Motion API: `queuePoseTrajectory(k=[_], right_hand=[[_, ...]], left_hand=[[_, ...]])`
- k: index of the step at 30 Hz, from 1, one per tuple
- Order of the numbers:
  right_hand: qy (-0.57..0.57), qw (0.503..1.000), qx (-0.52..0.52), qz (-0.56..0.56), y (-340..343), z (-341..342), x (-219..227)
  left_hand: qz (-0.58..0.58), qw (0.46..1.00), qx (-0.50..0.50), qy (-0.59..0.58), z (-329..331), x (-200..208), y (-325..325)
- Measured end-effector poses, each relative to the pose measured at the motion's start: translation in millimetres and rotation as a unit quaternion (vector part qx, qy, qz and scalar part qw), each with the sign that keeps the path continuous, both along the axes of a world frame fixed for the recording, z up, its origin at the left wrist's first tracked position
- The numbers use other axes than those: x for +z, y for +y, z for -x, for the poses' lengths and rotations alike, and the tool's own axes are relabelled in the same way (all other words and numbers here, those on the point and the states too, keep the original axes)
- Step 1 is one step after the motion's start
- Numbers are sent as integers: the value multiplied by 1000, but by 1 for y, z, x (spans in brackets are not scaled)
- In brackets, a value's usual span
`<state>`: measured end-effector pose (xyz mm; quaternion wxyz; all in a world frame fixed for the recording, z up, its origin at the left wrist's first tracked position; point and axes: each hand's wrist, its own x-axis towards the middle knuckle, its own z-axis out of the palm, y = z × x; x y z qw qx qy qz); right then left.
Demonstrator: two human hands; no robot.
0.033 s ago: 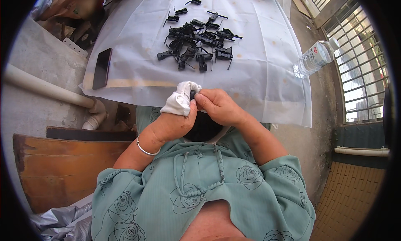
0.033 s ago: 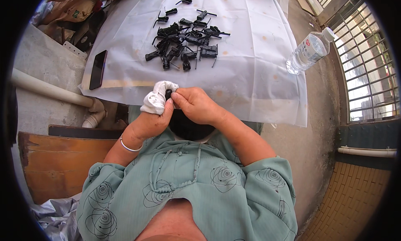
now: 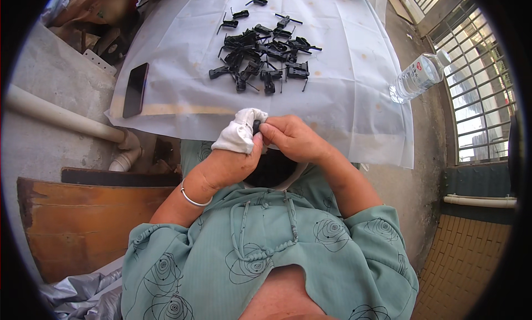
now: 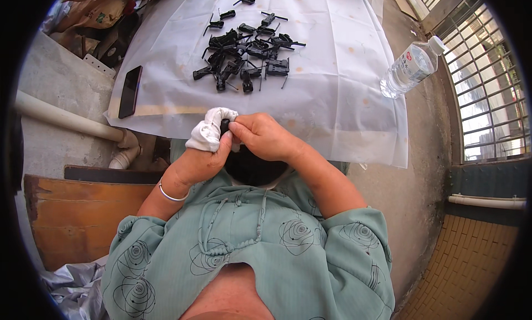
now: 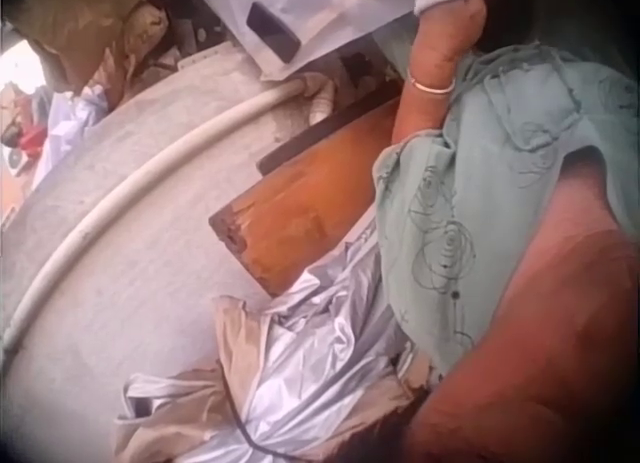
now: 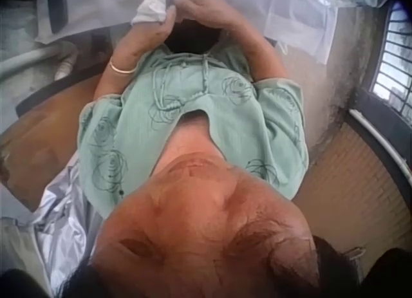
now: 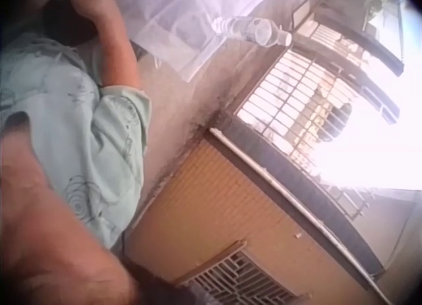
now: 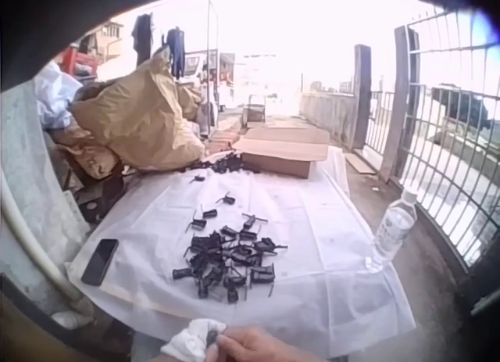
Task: Assembling small black components on a workbench.
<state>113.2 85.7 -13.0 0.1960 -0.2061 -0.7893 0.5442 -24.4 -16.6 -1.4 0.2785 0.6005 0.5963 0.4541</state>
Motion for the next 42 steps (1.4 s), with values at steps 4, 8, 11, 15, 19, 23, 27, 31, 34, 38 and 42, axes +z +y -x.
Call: queuePoseTrajectory(k=[4, 8, 11, 15, 19, 23, 27, 31, 34, 38, 42], right_hand=[[-162, 925, -183, -290, 26, 10, 4], [-212, 882, -195, -373, 42, 30, -17], [-211, 895, -162, -358, 35, 15, -13], [-163, 917, -41, -363, 14, -9, 13], [-111, 969, 31, -219, 13, -18, 33], [32, 975, -123, -183, -2, -18, 31], [170, 933, -55, -312, -22, -2, 18], [154, 948, -162, -229, -16, 3, 16], [87, 977, -193, -16, -9, 3, 11], [93, 984, -114, 96, -5, 0, 14], [69, 993, -94, -15, -6, -6, 17]], left_hand=[[-87, 978, -31, 186, 14, 4, 7], [-92, 976, 29, 194, 17, 0, 12], [-195, 964, 29, 177, 24, 4, 21], [-124, 972, -68, 186, 22, 23, 23], [40, 988, -150, 23, 20, 26, 17], [76, 973, -71, -206, 16, 13, 18], [7, 972, -24, -233, 3, 5, 19], [46, 943, -21, -330, 3, 4, 11], [2, 947, 3, -322, -4, 1, 10], [46, 947, -29, -318, 0, 8, 8], [42, 961, 16, -274, 0, 6, 9]])
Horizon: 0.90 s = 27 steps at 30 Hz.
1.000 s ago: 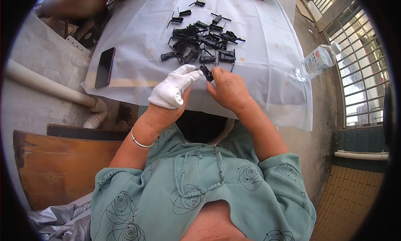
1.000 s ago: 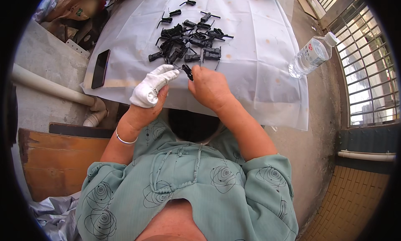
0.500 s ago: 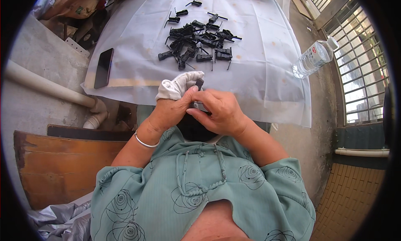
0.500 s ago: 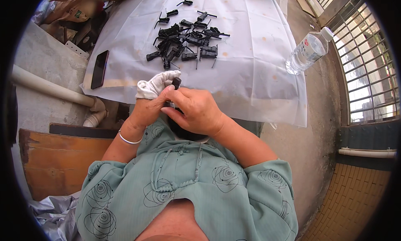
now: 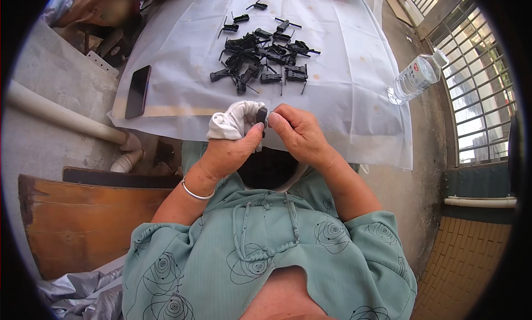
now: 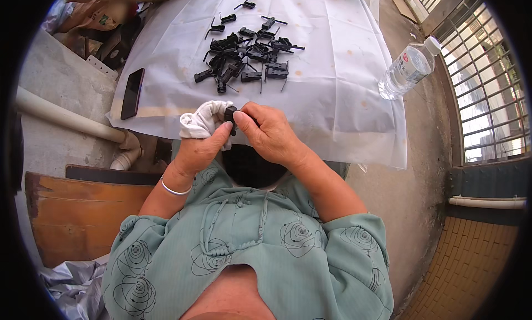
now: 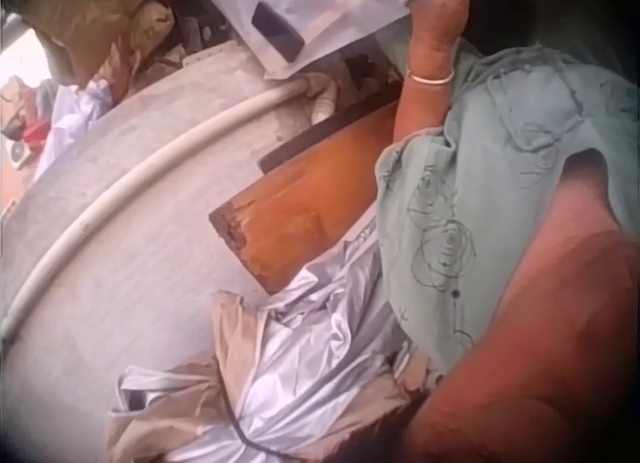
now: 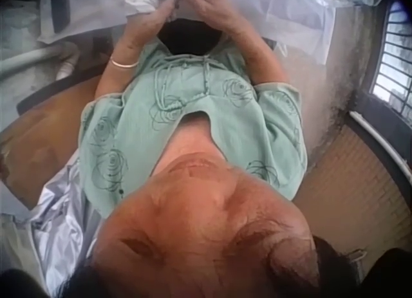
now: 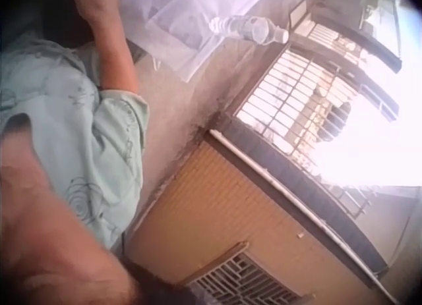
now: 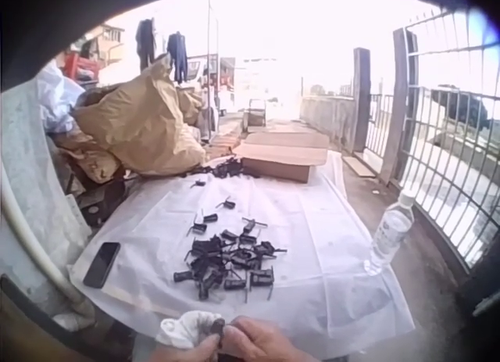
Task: Assembling small black components on a workbench.
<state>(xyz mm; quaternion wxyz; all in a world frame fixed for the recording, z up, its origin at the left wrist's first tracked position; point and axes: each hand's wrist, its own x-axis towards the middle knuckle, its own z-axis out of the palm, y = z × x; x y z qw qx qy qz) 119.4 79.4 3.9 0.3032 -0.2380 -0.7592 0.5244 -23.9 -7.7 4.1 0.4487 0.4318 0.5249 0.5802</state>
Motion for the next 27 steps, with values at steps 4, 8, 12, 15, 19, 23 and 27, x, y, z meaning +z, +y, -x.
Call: queuePoseTrajectory(k=[4, 8, 12, 15, 19, 23, 27], right_hand=[[-16, 995, 15, -98, -2, 3, -4], [-48, 996, -18, -71, -6, 9, -10], [-27, 999, -25, 21, -8, 13, -20], [18, 998, 17, 62, -1, 9, -22], [-41, 999, -8, -14, 6, -4, -13], [-60, 989, 38, -131, 12, -11, -18], [23, 987, 21, -160, 11, -8, -9]], left_hand=[[-28, 988, 43, 143, -3, -9, 2], [-122, 936, 99, 315, -7, -13, 5], [-127, 926, 103, 339, -4, -23, 5], [-73, 984, 63, 148, -7, -15, 6], [-67, 996, 13, 65, 12, -21, 8], [6, 1000, -7, -14, 9, -6, 3], [19, 999, -35, 24, 2, 0, 4]])
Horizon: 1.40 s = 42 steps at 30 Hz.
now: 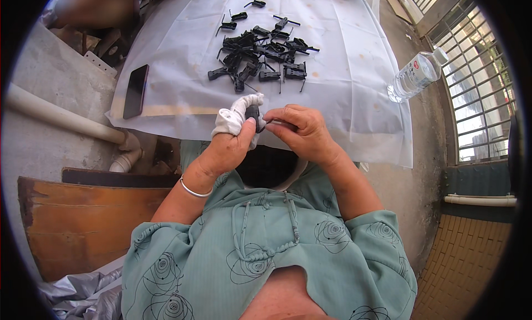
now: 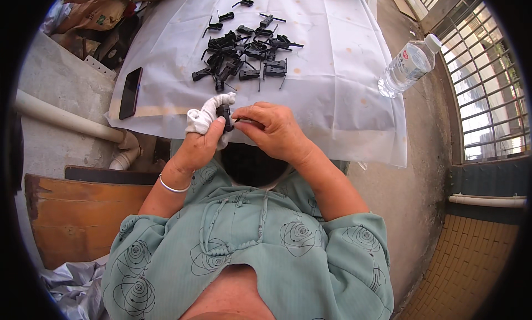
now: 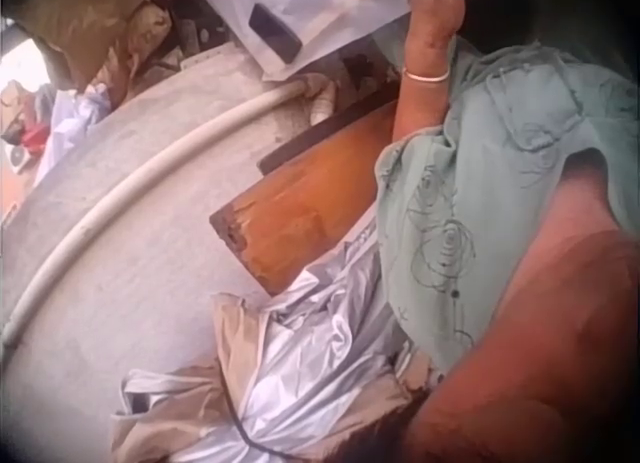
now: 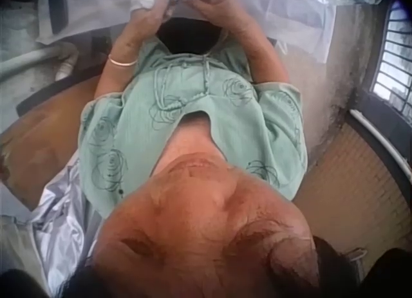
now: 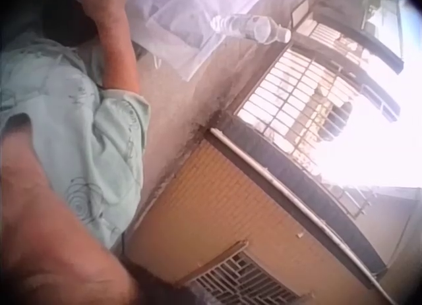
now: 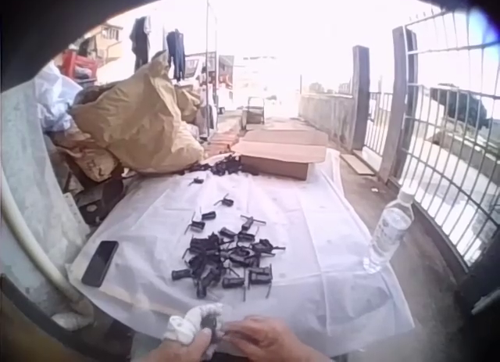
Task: Assembling small black components on a workbench.
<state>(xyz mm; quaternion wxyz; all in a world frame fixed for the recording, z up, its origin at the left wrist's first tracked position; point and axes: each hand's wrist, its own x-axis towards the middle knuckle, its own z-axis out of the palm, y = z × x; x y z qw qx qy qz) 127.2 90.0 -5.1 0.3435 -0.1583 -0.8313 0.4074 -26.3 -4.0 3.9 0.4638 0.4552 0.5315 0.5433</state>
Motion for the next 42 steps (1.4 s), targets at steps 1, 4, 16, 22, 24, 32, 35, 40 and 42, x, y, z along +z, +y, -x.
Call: queuePoseTrajectory(k=[1, 4, 16, 22, 24, 32, 35, 40, 42], right_hand=[[0, 1000, -1, 0, -1, 1, 2], [-30, 988, -10, 154, -4, 2, 5], [-43, 996, -27, 73, -17, 13, -1], [-24, 995, -62, 71, -21, 17, -8], [-56, 982, 19, 177, -8, 13, -8], [-312, 896, -275, -155, 81, 4, -18], [-334, 901, -246, -126, 64, 2, -14], [-225, 960, -139, 88, 19, -1, 0], [-122, 990, -46, 61, 5, 1, -2]], left_hand=[[43, 998, -32, -24, -2, 5, -1], [46, 991, -98, -82, -1, 14, -5], [-139, 951, 41, 275, -15, -9, 2], [-150, 948, 68, 273, -17, -17, 1], [-148, 950, 57, 269, -14, -12, 0], [-124, 895, -42, 426, 5, -19, 2], [-63, 938, 19, 339, 1, -26, 8], [-3, 999, 38, 4, -10, -21, 13], [9, 999, 19, -39, -7, -21, 12]])
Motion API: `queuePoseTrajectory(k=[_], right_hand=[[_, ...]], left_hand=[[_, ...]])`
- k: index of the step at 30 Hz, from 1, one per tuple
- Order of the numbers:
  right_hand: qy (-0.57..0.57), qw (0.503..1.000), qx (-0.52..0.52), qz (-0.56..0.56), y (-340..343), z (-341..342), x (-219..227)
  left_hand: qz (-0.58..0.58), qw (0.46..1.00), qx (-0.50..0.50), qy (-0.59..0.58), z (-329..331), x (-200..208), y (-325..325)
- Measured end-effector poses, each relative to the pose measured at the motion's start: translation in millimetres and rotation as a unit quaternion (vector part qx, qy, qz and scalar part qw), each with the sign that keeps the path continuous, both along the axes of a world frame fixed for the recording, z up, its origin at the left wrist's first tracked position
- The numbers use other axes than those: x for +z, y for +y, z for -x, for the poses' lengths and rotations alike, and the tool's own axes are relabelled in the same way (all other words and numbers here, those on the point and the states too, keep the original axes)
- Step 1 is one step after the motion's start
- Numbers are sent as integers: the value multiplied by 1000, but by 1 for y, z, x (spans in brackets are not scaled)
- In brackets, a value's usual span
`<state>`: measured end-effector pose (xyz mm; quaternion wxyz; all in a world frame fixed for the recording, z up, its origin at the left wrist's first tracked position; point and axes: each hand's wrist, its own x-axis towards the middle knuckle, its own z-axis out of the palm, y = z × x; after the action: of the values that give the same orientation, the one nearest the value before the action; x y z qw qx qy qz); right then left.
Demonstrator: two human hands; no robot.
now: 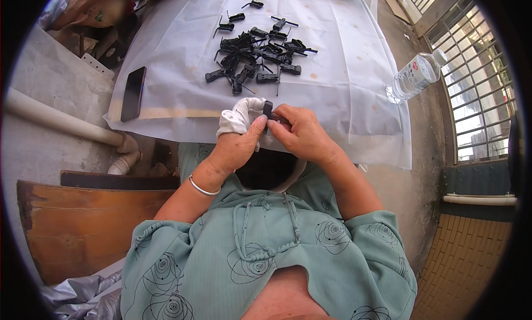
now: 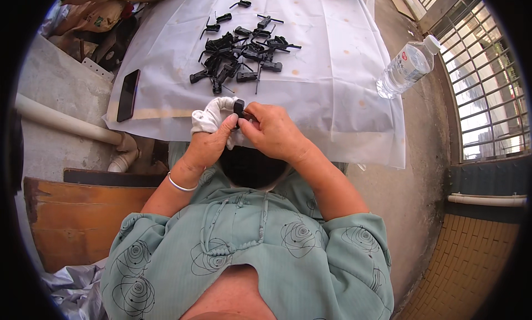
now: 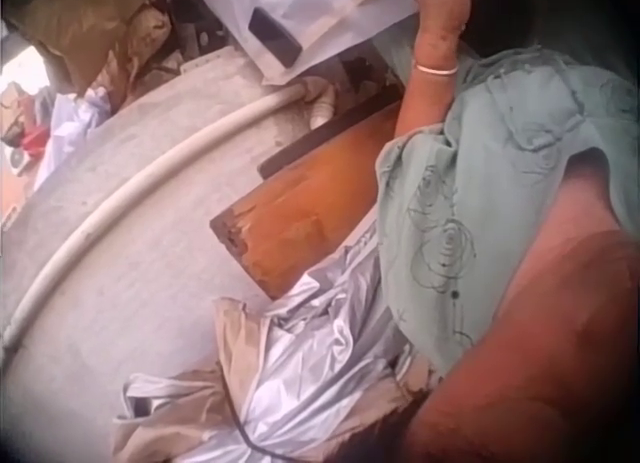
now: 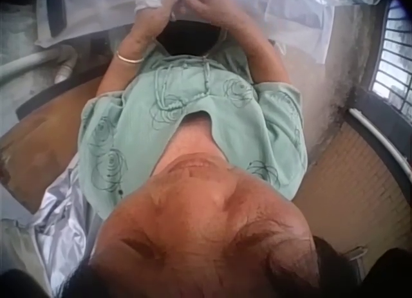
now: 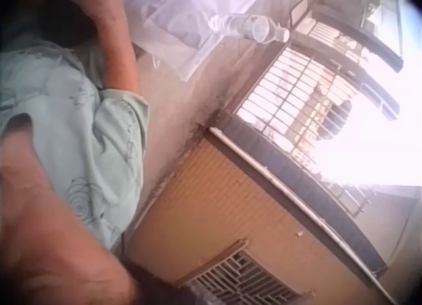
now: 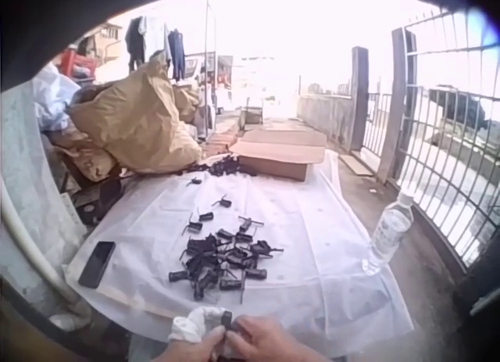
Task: Assembling small black components on a workbench.
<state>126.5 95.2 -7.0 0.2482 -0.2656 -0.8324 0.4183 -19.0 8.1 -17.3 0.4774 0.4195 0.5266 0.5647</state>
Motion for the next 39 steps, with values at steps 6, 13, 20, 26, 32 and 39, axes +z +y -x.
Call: queuePoseTrajectory(k=[6, 13, 20, 26, 32, 39], right_hand=[[110, 989, 51, -87, -18, 3, 23], [91, 991, -95, 19, -11, 14, 5], [79, 997, 21, -14, -17, 2, 7], [84, 995, -47, 41, -26, 14, -9], [168, 980, -20, 103, -21, 13, -11], [95, 991, -33, 89, -25, 14, -9]], left_hand=[[-40, 999, 10, -15, -4, 4, -4], [-17, 995, -82, -47, -1, 19, -13], [17, 996, 39, 84, -4, 14, -13], [-246, 881, 99, 391, -1, -8, -4], [-62, 962, 66, 256, -7, 21, -10], [-159, 907, 88, 380, -7, 4, -10]])
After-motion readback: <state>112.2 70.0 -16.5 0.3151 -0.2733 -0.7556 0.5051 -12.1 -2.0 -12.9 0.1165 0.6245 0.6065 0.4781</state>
